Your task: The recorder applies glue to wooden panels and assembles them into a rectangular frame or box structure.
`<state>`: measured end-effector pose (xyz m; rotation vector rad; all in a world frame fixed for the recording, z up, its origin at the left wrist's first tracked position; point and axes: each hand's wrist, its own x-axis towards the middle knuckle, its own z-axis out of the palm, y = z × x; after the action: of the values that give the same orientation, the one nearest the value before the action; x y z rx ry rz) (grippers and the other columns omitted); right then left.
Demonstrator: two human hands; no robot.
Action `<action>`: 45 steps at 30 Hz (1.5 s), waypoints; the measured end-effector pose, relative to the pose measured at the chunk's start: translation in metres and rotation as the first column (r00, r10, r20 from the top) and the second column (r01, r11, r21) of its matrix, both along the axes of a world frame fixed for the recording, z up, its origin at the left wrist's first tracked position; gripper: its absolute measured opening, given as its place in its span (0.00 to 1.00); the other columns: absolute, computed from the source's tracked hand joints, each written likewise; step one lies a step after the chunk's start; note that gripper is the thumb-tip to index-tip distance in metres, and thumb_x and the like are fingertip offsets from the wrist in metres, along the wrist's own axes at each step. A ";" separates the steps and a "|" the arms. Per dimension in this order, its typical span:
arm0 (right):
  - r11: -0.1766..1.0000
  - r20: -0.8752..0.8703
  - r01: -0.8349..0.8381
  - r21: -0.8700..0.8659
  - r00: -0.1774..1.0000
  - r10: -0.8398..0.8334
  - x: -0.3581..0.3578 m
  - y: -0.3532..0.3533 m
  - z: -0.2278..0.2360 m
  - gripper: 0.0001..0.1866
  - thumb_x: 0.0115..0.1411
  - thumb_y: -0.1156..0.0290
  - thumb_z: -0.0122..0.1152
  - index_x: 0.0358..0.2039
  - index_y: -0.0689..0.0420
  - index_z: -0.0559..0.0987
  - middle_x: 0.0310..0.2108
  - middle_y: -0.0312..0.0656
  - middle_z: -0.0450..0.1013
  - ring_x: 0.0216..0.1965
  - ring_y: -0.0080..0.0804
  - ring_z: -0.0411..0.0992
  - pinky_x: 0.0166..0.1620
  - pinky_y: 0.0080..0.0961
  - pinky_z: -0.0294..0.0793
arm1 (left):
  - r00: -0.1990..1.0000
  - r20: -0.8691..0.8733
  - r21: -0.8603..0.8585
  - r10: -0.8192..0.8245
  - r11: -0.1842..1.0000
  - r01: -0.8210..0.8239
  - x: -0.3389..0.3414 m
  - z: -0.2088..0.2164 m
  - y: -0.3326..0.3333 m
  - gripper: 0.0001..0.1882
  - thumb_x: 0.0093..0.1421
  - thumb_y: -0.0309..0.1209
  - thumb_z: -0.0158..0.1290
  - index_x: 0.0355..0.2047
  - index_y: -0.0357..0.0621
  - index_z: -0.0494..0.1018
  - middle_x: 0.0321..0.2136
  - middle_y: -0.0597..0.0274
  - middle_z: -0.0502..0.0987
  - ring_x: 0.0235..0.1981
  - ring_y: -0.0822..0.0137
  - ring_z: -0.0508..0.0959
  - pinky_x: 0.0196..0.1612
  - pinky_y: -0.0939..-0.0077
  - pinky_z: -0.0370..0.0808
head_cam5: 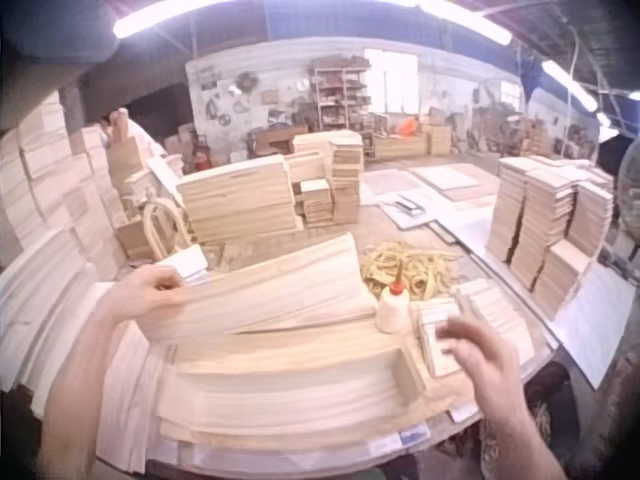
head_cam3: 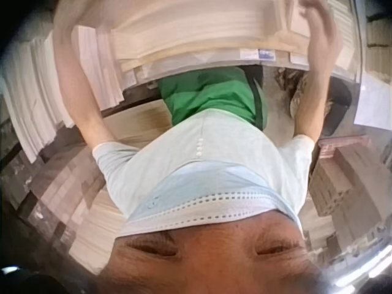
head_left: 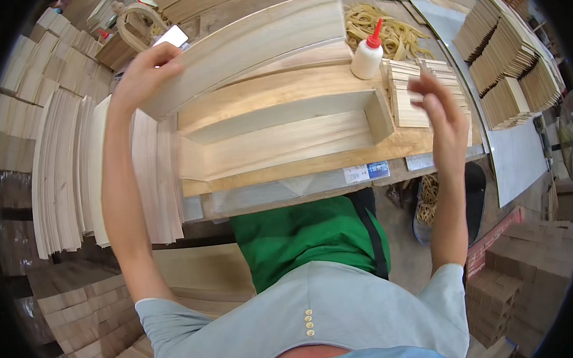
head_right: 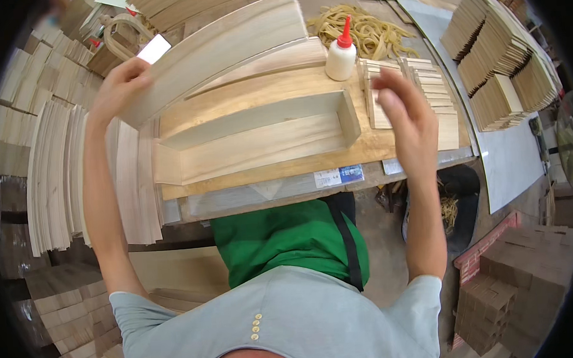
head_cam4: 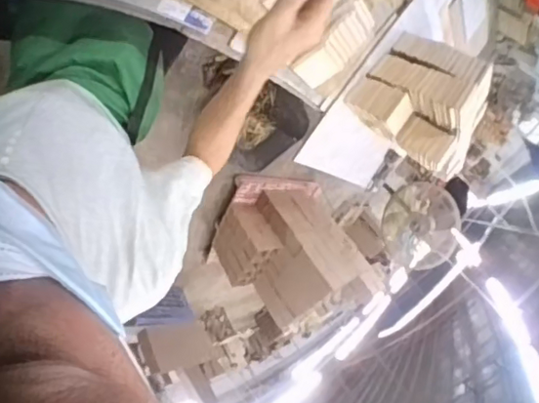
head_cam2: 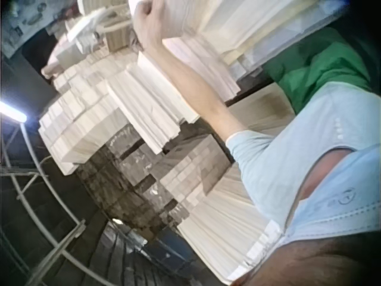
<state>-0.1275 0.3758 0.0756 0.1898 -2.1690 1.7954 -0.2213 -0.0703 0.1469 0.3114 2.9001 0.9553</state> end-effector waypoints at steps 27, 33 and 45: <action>0.433 0.220 -0.491 0.756 0.813 0.539 -0.056 0.010 0.014 0.60 0.31 0.46 0.75 0.65 0.48 0.56 0.65 0.45 0.52 0.65 0.44 0.53 0.66 0.40 0.55 | 0.968 0.000 -0.170 -0.249 0.954 0.246 0.101 -0.061 0.067 0.49 0.33 0.29 0.69 0.59 0.52 0.60 0.57 0.53 0.60 0.60 0.49 0.58 0.64 0.59 0.57; 0.457 0.296 -0.506 0.732 0.839 0.456 -0.066 0.041 -0.015 0.65 0.27 0.47 0.75 0.67 0.45 0.52 0.68 0.44 0.45 0.69 0.42 0.44 0.69 0.42 0.47 | 0.980 0.011 -0.223 -0.198 0.955 0.195 0.094 -0.071 0.070 0.55 0.27 0.26 0.69 0.60 0.51 0.60 0.57 0.55 0.59 0.61 0.52 0.58 0.65 0.61 0.54; 0.443 0.382 -0.511 0.737 0.855 0.350 -0.060 0.031 -0.023 0.61 0.27 0.60 0.75 0.66 0.42 0.55 0.68 0.35 0.49 0.68 0.37 0.47 0.70 0.41 0.49 | 0.981 -0.006 -0.272 -0.194 0.944 0.185 0.093 -0.072 0.083 0.56 0.25 0.26 0.70 0.61 0.52 0.59 0.56 0.56 0.60 0.61 0.52 0.58 0.66 0.60 0.55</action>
<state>-0.1871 0.4064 0.0523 0.9150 -3.1675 0.7728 -0.1283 0.0122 0.0745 0.5764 2.9119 0.5212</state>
